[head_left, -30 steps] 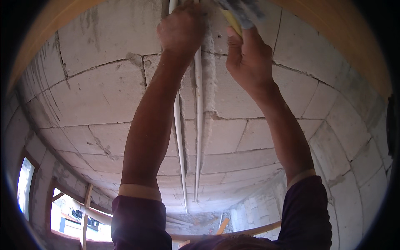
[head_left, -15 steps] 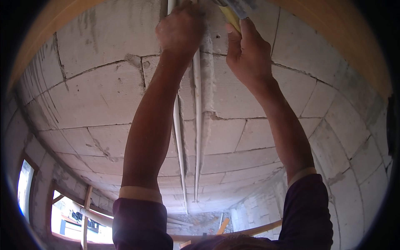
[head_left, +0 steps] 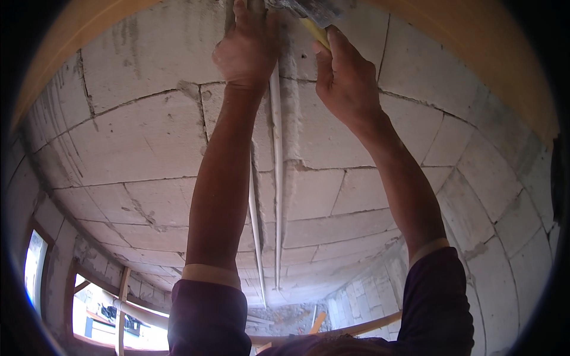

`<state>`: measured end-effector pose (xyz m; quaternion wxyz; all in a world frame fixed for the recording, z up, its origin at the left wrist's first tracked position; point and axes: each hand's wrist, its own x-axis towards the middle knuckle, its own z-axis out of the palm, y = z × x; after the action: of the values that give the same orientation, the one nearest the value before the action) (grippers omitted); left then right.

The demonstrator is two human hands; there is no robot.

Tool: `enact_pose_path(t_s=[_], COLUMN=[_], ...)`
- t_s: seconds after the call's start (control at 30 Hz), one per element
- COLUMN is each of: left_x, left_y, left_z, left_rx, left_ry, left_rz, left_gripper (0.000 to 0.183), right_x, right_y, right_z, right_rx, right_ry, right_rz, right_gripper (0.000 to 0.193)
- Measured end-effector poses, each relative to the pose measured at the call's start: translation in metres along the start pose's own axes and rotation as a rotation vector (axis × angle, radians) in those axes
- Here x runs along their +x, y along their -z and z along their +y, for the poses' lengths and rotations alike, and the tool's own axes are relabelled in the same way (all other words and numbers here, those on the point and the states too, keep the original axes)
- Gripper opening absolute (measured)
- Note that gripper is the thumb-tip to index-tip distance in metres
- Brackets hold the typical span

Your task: The person secures white pipes to a concrete ceiling using a hammer and nails. They repeatedly position the pipes, place nails, and hammer them into the ceiling surface to fasten the pipes in place.

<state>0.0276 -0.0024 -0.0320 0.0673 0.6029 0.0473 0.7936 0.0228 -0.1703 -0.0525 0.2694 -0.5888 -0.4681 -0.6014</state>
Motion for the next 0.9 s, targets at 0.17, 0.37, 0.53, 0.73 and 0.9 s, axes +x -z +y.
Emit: enact_pose_path(t_s=[0.17, 0.37, 0.53, 0.73, 0.9], left_x=[-0.003, -0.001, -0.001, -0.002, -0.004], left_y=[0.004, 0.011, 0.009, 0.01, 0.009], left_z=[0.002, 0.003, 0.009, 0.006, 0.008], left_rx=[0.025, -0.067, -0.135, -0.101, -0.071], left_ry=[0.008, 0.124, 0.14, 0.148, 0.153], left_rz=[0.022, 0.032, 0.057, 0.025, -0.013], left_gripper=[0.051, 0.045, 0.044, 0.04, 0.039], right_x=[-0.003, 0.001, -0.004, 0.001, 0.002], right_y=[0.002, -0.008, -0.007, -0.009, -0.015], right_z=[-0.001, 0.006, 0.004, 0.006, 0.01], right_rx=[-0.005, -0.035, 0.014, -0.027, -0.057], right_ry=[0.08, -0.034, -0.022, -0.03, -0.067], right_rz=[0.065, -0.048, 0.037, 0.0, -0.074], right_gripper=[0.026, 0.025, 0.025, 0.024, 0.023])
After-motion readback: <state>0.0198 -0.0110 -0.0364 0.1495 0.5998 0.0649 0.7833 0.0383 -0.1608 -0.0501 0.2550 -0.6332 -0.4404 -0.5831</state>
